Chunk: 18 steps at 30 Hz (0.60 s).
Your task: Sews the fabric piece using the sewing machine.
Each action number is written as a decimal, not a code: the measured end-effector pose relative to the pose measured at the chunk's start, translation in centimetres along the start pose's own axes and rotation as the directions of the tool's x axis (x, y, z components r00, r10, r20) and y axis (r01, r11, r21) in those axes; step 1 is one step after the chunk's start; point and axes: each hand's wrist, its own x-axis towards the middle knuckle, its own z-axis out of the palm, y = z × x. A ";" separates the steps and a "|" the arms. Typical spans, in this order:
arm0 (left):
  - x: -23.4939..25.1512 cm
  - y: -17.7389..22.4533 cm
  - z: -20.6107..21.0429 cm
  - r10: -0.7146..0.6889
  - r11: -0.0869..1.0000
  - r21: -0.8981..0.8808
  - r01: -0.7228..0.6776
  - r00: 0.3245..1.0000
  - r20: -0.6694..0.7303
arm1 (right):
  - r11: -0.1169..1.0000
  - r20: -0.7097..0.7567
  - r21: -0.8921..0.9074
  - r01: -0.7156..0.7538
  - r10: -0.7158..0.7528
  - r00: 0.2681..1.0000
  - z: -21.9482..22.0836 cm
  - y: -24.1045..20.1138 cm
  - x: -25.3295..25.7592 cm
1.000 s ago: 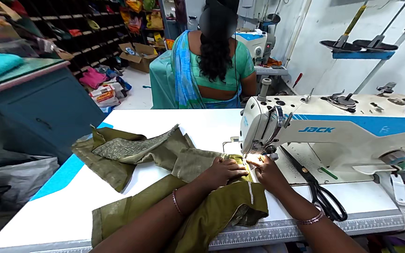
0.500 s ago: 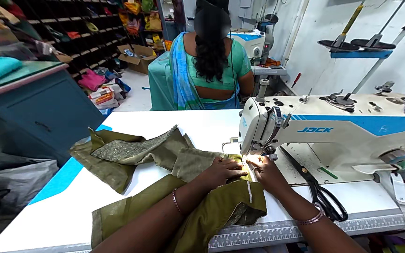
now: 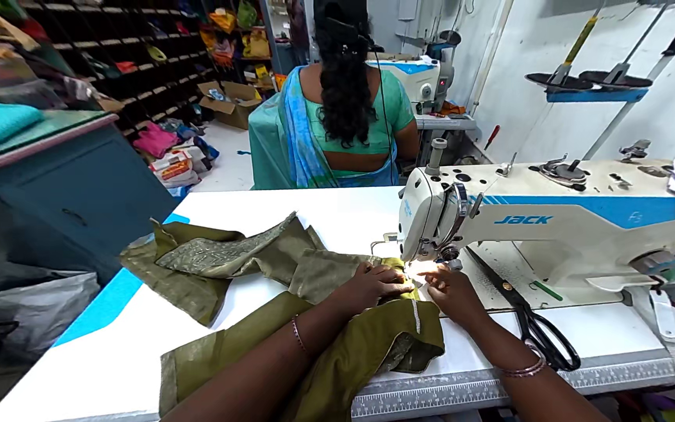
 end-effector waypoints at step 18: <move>1.6 5.8 -2.3 -0.382 0.922 0.038 0.384 0.894 0.233 | 0.967 0.124 0.053 0.250 -0.255 0.959 -0.6 0.3 -0.7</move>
